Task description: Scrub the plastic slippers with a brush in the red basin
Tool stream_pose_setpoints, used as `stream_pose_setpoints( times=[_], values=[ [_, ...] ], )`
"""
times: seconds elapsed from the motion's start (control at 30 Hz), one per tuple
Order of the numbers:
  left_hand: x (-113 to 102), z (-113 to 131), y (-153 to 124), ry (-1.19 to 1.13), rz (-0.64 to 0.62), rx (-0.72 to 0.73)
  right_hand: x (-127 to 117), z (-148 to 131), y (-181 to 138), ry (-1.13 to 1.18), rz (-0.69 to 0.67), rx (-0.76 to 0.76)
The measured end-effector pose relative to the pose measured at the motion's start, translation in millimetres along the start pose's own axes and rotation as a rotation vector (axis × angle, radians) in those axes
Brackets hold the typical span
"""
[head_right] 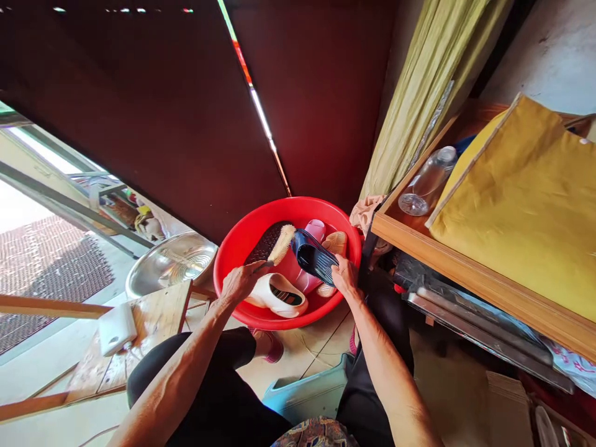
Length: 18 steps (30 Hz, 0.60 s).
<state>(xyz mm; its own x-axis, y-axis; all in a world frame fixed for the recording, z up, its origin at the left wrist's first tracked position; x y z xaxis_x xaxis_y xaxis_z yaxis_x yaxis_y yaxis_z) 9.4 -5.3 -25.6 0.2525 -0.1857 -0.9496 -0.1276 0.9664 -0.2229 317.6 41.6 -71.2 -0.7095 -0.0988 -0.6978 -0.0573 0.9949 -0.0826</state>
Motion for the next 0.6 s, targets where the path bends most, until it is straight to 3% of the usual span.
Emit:
stream_pose_setpoints(
  times=[0.1, 0.2, 0.37, 0.6],
  values=[
    [-1, -1, 3, -0.015, 0.039, 0.03, -5, -5, 2, -0.143, -0.013, -0.008],
    [2, 8, 12, 0.033, -0.004, 0.077, -5, -8, 1, -0.197, -0.04, -0.022],
    [-1, 10, 28, 0.147, -0.03, -0.054, -10, -5, -3, -0.186, -0.053, -0.053],
    [9, 14, 5, 0.074, 0.034, 0.054, -6, 8, 4, -0.099, 0.013, -0.063]
  ],
)
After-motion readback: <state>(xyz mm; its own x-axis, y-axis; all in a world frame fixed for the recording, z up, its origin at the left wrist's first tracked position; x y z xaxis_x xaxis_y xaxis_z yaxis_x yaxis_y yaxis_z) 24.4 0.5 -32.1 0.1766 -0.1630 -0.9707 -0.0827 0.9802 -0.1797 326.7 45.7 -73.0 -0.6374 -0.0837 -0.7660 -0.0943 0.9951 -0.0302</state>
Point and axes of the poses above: each hand's wrist, its own y-axis towards the middle knuckle, its own x-axis out of the palm, z = x × y, the point moved 2 cm from there along y, towards the middle knuckle, and after that the axes turned 3 degrees about -z, right-handed, at the moved point
